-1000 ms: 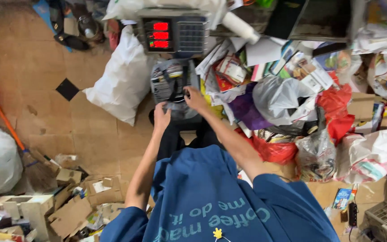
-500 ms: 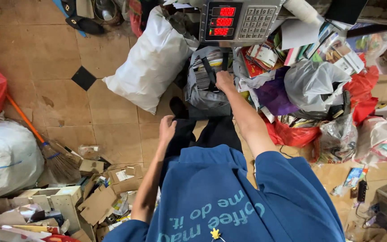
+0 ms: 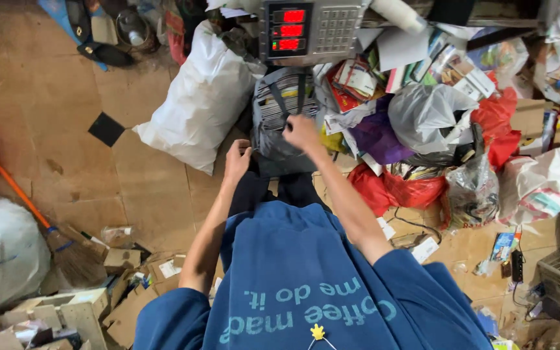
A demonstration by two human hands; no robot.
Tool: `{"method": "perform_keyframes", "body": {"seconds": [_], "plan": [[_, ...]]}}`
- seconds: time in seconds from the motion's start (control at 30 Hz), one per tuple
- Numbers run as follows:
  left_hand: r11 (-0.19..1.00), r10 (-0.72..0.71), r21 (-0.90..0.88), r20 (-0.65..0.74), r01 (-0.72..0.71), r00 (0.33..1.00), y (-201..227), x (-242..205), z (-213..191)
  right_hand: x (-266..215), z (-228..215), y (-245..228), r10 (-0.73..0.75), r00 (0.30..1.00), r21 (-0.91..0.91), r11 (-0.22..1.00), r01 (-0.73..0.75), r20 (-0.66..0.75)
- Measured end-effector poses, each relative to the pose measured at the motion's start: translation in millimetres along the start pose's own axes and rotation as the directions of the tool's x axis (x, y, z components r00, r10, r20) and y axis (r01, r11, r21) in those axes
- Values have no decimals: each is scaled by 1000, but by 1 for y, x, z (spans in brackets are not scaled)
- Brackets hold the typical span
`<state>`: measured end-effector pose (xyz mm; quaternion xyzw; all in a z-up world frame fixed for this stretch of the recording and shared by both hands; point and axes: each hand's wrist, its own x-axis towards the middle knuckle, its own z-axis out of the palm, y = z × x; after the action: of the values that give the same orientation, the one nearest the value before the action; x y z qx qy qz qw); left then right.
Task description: The person writes in a notebook, then places a white sack and a gray bag onto a digital scale. They operate the scale's keypad, record the results in the notebook, and handle a stack of papers.
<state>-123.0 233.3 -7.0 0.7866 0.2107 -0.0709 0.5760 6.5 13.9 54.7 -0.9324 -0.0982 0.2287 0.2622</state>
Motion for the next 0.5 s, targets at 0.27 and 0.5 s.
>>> {"method": "perform_keyframes", "body": {"seconds": [0.27,0.5], "plan": [[941,-160,-266,194,209,968,-34,22,136,-108,0,44,-39,999,161,986,41,-16],[462,-218,-686,528,563,821,-19,1,179,-169,-1,47,-295,952,121,951,284,81]]}}
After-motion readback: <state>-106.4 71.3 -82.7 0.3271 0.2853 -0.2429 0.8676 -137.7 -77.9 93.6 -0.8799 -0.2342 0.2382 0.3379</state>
